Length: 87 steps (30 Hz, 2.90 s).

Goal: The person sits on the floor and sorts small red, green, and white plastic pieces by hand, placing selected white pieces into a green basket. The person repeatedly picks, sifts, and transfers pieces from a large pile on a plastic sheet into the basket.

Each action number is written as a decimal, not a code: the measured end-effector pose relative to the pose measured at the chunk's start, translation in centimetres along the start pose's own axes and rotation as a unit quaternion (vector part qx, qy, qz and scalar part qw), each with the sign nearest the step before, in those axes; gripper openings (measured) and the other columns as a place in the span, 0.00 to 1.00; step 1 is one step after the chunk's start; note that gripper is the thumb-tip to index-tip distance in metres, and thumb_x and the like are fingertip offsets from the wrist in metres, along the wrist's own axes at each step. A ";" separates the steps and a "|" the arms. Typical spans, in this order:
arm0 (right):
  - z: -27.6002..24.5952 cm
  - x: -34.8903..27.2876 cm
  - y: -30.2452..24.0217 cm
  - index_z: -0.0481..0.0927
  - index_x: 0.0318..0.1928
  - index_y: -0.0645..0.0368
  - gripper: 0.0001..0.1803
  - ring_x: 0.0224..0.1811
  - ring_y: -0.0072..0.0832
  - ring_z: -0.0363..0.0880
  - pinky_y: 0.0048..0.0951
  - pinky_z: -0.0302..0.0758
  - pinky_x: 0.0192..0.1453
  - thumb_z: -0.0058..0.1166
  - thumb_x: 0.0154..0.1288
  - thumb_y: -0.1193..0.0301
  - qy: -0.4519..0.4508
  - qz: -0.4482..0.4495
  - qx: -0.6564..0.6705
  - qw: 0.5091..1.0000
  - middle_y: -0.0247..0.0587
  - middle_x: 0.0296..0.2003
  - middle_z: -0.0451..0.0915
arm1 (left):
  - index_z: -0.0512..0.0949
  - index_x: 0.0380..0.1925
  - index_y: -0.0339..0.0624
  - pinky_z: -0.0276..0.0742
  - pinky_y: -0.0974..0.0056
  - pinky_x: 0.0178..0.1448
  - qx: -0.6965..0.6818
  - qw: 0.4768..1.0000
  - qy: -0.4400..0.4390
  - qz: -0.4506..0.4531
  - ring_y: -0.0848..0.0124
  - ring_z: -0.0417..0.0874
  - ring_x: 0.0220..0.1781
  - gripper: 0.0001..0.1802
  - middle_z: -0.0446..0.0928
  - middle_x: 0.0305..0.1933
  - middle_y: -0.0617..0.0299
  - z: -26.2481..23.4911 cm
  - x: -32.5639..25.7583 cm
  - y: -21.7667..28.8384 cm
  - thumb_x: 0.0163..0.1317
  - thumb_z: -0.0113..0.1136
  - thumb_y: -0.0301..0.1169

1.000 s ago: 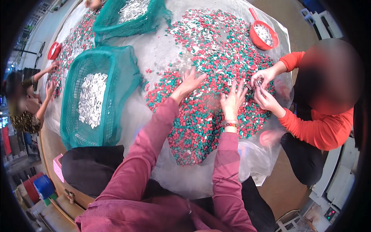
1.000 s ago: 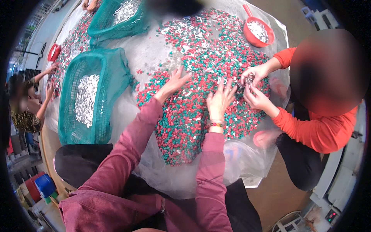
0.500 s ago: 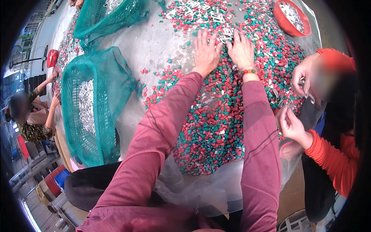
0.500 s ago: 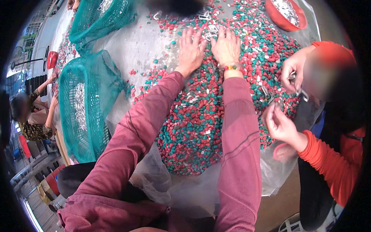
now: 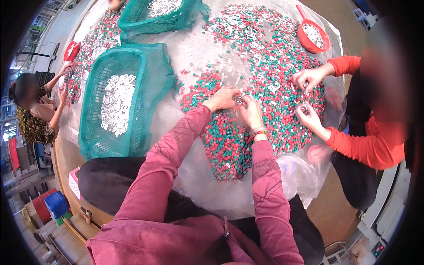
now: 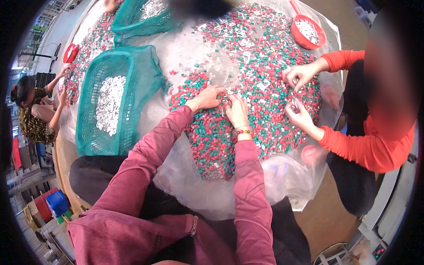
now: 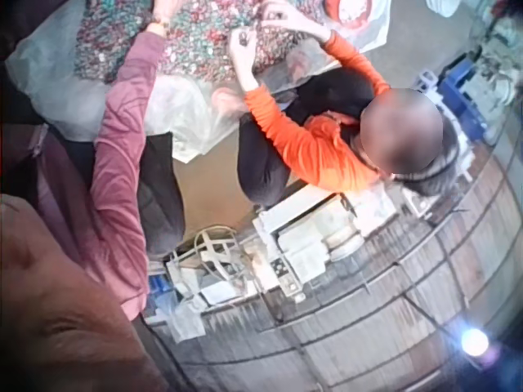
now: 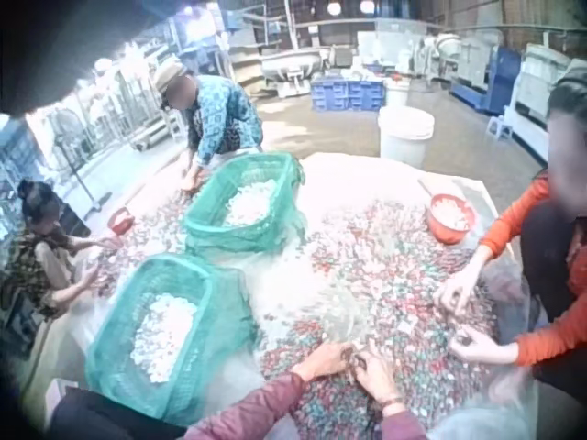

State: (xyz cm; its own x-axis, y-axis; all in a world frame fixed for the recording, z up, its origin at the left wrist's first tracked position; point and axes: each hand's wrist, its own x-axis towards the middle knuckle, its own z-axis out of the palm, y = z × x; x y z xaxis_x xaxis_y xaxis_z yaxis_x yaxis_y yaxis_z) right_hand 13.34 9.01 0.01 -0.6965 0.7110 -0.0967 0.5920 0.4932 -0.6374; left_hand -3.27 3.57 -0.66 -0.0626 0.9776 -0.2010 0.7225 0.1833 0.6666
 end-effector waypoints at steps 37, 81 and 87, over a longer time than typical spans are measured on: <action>-4.2 -13.3 -1.5 0.80 0.46 0.63 0.12 0.15 0.10 0.60 0.15 0.53 0.16 0.58 0.64 0.70 0.051 0.227 0.635 0.737 0.22 0.18 0.68 | 0.79 0.36 0.36 0.76 0.51 0.44 -0.008 0.971 0.152 -0.184 0.49 0.83 0.39 0.21 0.81 0.31 0.45 3.7 -9.6 4.1 0.54 0.66 0.45; -2.9 -15.1 1.7 0.73 0.33 0.53 0.10 0.19 0.18 0.69 0.18 0.57 0.17 0.61 0.62 0.65 0.075 0.257 0.620 0.737 0.31 0.25 0.74 | 0.80 0.33 0.40 0.76 0.49 0.43 0.066 0.985 0.113 -0.115 0.50 0.83 0.37 0.19 0.81 0.29 0.47 0.7 -8.3 5.1 0.63 0.55 0.46; 3.4 -14.9 0.0 0.77 0.39 0.57 0.15 0.17 0.14 0.66 0.21 0.59 0.19 0.67 0.53 0.68 0.166 0.202 0.181 0.948 0.28 0.20 0.73 | 0.81 0.32 0.41 0.73 0.59 0.36 -0.042 0.989 0.092 -0.103 0.67 0.80 0.28 0.21 0.77 0.21 0.57 -3.9 -8.7 6.4 0.53 0.68 0.48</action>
State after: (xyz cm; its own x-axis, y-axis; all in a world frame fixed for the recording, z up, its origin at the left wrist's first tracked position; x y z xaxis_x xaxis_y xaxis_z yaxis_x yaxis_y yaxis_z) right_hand 22.29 -3.26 -1.11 -0.2406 0.9537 -0.1804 0.5637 -0.0140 -0.8258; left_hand -0.78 -3.38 8.19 -0.3330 0.9192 -0.2104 0.6213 0.3817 0.6843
